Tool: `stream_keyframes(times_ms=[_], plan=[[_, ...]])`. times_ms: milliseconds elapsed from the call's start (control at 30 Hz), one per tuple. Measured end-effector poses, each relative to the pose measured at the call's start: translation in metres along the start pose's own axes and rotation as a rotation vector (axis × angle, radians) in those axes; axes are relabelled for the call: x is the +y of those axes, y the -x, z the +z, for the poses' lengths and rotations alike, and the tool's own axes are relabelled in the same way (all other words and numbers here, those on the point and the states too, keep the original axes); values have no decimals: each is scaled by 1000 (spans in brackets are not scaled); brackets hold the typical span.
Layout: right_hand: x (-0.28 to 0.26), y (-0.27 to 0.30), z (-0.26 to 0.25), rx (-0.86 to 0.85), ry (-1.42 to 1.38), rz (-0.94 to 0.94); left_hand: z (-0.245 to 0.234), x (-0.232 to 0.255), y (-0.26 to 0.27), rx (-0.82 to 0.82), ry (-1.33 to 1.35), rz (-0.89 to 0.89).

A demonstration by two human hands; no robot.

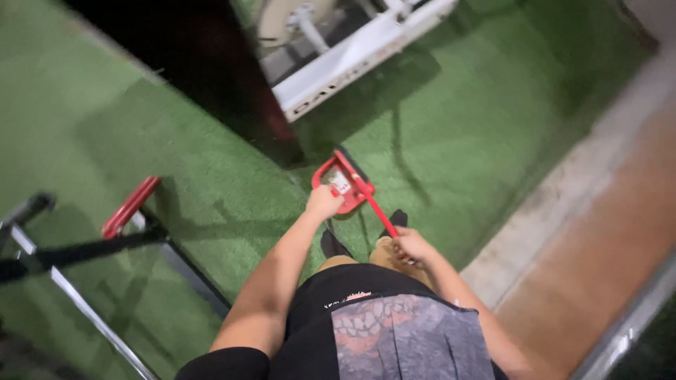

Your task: Sweeping debris from a gym floor into a handheld dustpan using a broom.

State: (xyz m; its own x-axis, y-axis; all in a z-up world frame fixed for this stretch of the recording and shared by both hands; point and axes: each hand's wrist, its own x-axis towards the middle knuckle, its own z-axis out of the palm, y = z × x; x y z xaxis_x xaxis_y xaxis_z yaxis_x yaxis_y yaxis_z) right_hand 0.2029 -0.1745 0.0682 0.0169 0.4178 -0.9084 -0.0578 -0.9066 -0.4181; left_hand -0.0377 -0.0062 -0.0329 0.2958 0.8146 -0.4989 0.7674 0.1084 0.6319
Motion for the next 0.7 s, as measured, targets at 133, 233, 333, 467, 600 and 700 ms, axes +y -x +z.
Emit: stream_keyframes(times_ms=[133,233,333,467,600,700], plan=[[18,35,-58,-84,-349,19,-1,19,-3,-45,-4,12],[30,61,-95,-181,-565,-2,2,31,-5,-30,-9,56],[40,76,-136,-184,-594,-28,5,54,-2,-65,-52,61],[55,92,-206,-36,-603,-47,34,85,-9,-65,-35,125],[83,95,-303,66,-682,-75,71,134,-7,-95,-108,91],[117,86,-385,98,-721,-73,101,176,-7,-116,-112,32]])
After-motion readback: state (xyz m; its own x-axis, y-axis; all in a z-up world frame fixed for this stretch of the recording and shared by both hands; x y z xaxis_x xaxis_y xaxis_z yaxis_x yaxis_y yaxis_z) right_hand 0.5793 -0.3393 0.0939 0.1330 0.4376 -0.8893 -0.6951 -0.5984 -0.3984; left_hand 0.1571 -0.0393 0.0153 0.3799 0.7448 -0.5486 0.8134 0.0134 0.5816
